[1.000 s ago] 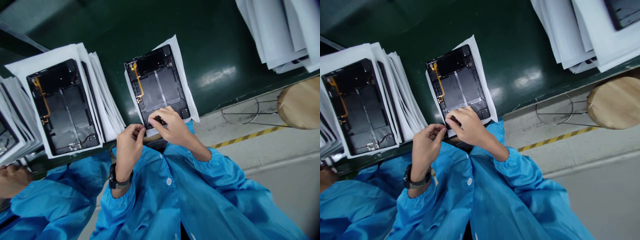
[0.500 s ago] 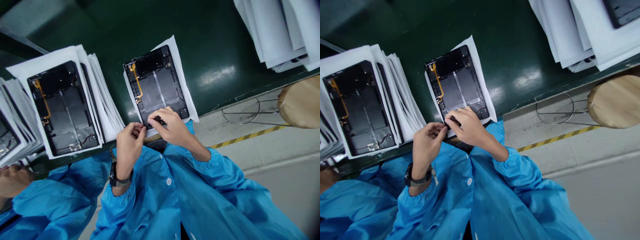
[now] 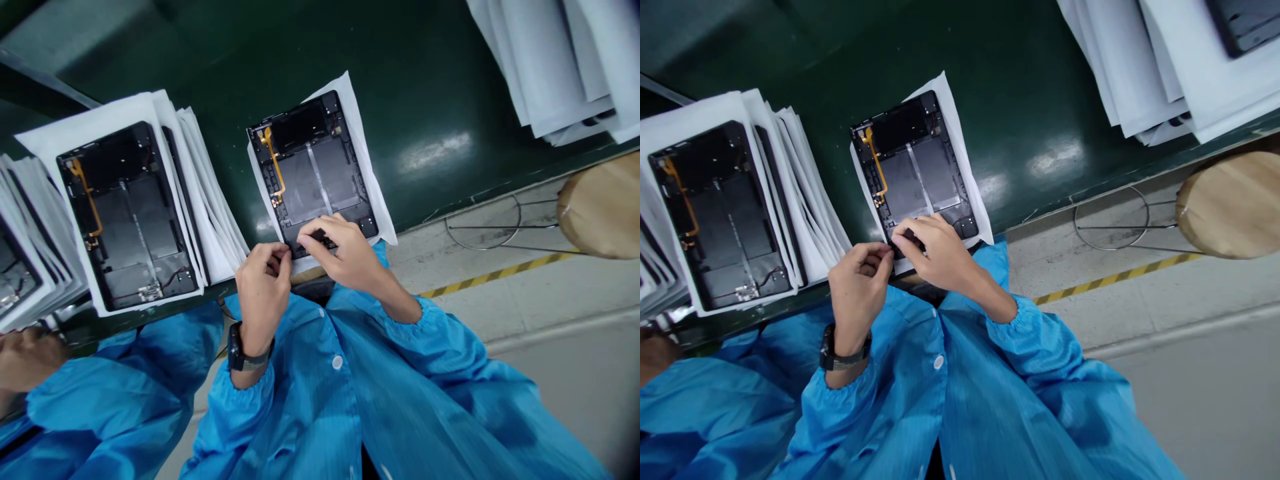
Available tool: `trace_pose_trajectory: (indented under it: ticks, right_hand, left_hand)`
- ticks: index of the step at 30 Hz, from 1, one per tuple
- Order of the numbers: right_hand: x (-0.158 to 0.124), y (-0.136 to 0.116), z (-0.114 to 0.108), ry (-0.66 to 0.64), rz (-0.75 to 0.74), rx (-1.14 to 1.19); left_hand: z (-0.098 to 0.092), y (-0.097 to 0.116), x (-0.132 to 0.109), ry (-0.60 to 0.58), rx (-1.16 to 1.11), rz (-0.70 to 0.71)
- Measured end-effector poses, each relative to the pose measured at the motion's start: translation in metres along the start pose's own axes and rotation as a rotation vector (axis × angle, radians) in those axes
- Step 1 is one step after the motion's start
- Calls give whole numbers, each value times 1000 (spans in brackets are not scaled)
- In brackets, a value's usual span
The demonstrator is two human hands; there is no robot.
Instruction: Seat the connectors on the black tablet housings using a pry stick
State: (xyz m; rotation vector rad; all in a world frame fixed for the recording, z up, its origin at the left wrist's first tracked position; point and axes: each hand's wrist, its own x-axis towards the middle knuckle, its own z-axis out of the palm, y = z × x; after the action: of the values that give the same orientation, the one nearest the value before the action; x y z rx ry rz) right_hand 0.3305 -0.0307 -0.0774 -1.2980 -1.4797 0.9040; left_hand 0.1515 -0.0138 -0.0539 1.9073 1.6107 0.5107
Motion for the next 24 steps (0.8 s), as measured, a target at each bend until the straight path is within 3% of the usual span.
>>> trace_pose_trajectory:
  ticks: [5,14,19,24]
  right_hand:
    - [0,3,0,-8,-11,11]
    - [2,-1,-2,-19,12,19]
    - [3,-3,-2,-17,16,16]
    - [4,-5,-2,-32,13,2]
  left_hand:
    - [-3,3,1,-39,-15,96]
    - [3,8,0,19,-425,-185]
    - [-1,5,1,1,-402,-236]
    - [-5,-2,0,-39,-367,-198]
